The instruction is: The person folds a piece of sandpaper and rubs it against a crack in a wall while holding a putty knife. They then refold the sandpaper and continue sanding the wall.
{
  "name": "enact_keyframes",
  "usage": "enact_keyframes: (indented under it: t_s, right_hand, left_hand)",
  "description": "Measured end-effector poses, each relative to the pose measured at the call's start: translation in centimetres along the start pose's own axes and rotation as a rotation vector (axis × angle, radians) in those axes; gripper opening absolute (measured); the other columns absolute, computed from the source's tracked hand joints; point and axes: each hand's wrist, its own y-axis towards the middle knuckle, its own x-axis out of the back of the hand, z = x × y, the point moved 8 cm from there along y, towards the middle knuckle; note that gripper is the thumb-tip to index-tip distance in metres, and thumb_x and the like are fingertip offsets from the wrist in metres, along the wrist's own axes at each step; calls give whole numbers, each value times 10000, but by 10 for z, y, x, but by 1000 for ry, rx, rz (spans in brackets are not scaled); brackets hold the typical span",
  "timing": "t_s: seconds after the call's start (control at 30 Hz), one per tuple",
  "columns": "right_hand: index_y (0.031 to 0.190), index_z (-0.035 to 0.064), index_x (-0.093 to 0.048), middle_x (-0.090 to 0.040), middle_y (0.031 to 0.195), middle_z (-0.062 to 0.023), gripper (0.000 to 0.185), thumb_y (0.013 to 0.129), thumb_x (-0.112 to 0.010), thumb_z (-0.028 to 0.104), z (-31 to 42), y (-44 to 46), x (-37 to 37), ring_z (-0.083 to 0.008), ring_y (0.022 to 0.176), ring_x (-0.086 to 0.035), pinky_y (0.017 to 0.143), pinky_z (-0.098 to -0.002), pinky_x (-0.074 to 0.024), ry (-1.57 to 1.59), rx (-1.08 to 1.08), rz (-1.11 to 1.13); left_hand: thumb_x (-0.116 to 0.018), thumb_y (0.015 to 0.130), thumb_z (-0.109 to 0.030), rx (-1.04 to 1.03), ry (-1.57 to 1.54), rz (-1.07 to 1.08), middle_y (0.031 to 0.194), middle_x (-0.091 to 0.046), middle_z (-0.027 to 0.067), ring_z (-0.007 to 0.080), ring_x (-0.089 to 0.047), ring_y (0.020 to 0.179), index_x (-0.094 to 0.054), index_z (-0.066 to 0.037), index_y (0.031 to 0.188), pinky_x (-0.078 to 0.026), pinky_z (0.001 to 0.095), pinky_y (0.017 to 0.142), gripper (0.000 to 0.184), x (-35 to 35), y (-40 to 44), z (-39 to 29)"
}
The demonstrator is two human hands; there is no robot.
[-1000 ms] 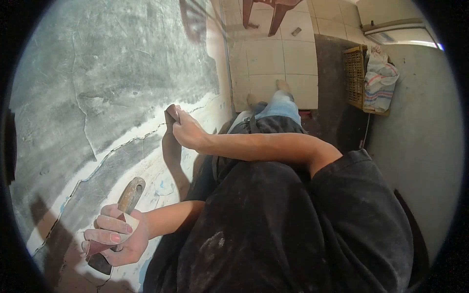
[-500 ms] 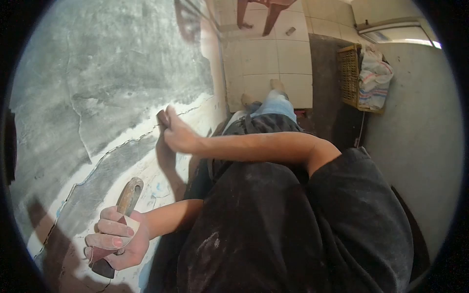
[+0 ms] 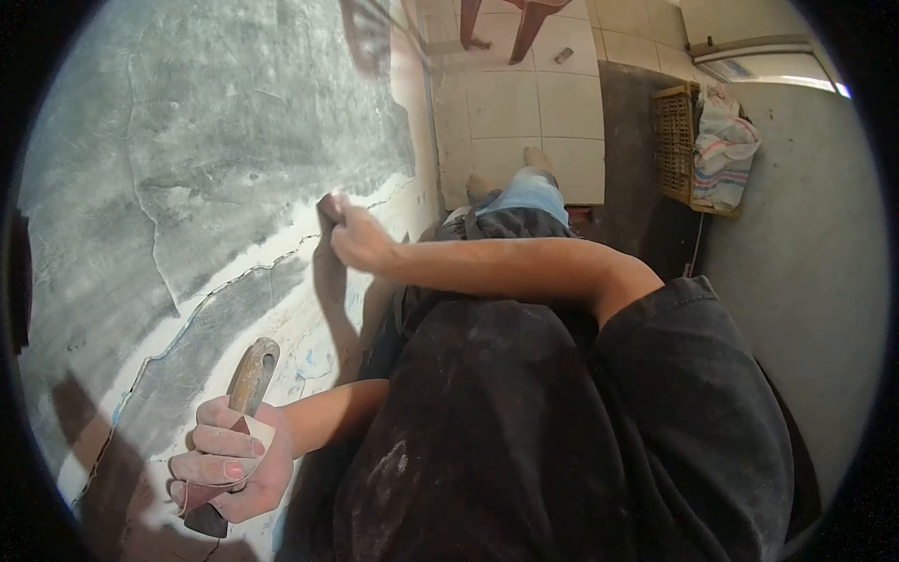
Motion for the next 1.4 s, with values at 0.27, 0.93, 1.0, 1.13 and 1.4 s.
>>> enact_keyframes:
  t_s: [0.27,0.93,1.0,1.13,1.4]
  right_hand:
    - [1442,-93,-217,-314,1472,-253,625,842,-347,22,18,-12,-2,-333,1391,-283,1145,-377,-219,25,-90,73]
    - [1107,47,-559,-515,813,-10,253,910,-603,198,3,15,59,-94,682,-481,558,-270,-394,353,-31,77]
    - [1118,59,-565,-531,816,6,320,939,-602,321,34,-7,73,-80,667,-478,534,-255,-379,550,-54,123]
    - [1129,70,-581,-565,849,1,428,958,-538,460,70,-45,97,-66,703,-503,576,-229,-394,485,17,144]
    - [1081,-17,-554,-564,916,-42,511,1020,-365,454,95,-60,140,-155,839,-515,762,-304,-424,39,490,-193]
  left_hand:
    - [-396,921,-255,-13,-27,-108,799,-471,-10,92,-442,513,-416,-115,905,-299,277,522,142,12,-4,-2]
    - [-435,912,-225,462,84,43,669,-509,35,110,-494,533,-587,-33,877,-377,259,530,247,10,-11,31]
    - [-558,899,-274,602,620,-270,665,-573,77,129,-554,562,-618,21,885,-412,278,536,302,6,-18,55]
    - [-632,912,-232,860,832,115,881,-697,214,265,-676,722,-658,60,1072,-497,369,657,334,-36,-41,154]
    - [-504,942,-133,1091,288,-22,958,-669,249,377,-669,892,-590,-5,1216,-505,399,750,315,-121,-107,220]
